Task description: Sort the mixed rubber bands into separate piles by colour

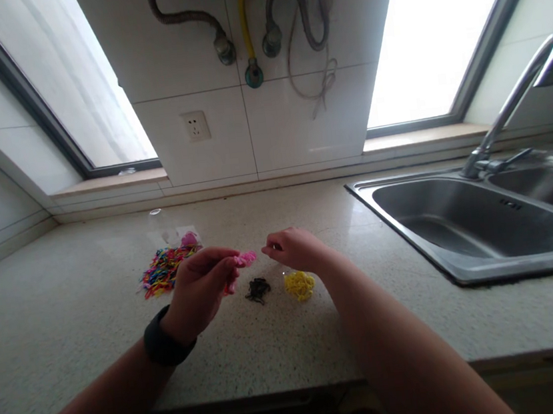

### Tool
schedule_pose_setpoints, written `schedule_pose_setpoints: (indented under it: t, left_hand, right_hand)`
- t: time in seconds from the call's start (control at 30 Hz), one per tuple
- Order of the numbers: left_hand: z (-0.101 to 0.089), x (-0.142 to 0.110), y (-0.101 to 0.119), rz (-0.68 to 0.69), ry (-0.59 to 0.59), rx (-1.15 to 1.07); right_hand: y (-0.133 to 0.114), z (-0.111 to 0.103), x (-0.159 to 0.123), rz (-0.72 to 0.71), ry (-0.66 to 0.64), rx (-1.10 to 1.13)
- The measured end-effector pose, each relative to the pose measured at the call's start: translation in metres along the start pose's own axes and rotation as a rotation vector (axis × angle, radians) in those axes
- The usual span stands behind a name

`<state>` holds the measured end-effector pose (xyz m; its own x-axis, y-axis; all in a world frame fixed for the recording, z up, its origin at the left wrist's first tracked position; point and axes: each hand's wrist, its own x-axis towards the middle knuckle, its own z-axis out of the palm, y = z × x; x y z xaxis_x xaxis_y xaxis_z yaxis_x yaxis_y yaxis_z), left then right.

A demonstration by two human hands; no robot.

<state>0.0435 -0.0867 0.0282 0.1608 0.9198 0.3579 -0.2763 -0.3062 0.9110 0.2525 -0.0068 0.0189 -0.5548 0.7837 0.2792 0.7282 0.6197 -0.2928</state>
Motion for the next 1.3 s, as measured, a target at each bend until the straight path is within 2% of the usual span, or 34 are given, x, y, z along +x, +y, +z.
schedule_pose_setpoints:
  t: [0.23,0.37,0.43,0.5,0.6,0.67,0.77,0.97,1.3]
  left_hand:
    - [-0.003,-0.002,0.000,-0.013,-0.053,-0.067]
    - [-0.008,0.001,-0.001,-0.001,-0.046,0.032]
    - [-0.015,0.005,-0.001,0.049,-0.028,0.219]
    - [-0.025,0.013,-0.002,0.151,-0.033,0.498]
    - [-0.043,0.025,-0.007,0.319,-0.131,0.878]
    - [-0.054,0.034,-0.013,0.346,-0.211,1.039]
    - [-0.066,0.044,-0.024,0.302,-0.284,1.188]
    - [-0.077,0.051,-0.034,0.183,-0.300,1.312]
    - [-0.092,0.052,-0.022,0.201,-0.287,1.317]
  right_hand:
    - [0.000,0.001,0.001,0.007,-0.011,-0.014]
    - [-0.001,0.001,0.002,0.009,-0.019,-0.011]
    - [0.000,0.000,0.002,0.011,-0.019,-0.007]
    - [0.001,0.000,0.002,0.013,-0.015,-0.002]
    - [0.001,0.000,0.002,0.018,-0.010,0.002]
    - [0.001,0.000,0.002,0.026,-0.010,0.003]
    - [0.000,0.000,0.002,0.031,-0.009,0.006]
    - [0.000,0.001,0.002,0.023,-0.011,-0.002]
    - [0.005,0.003,0.004,0.021,-0.024,0.006]
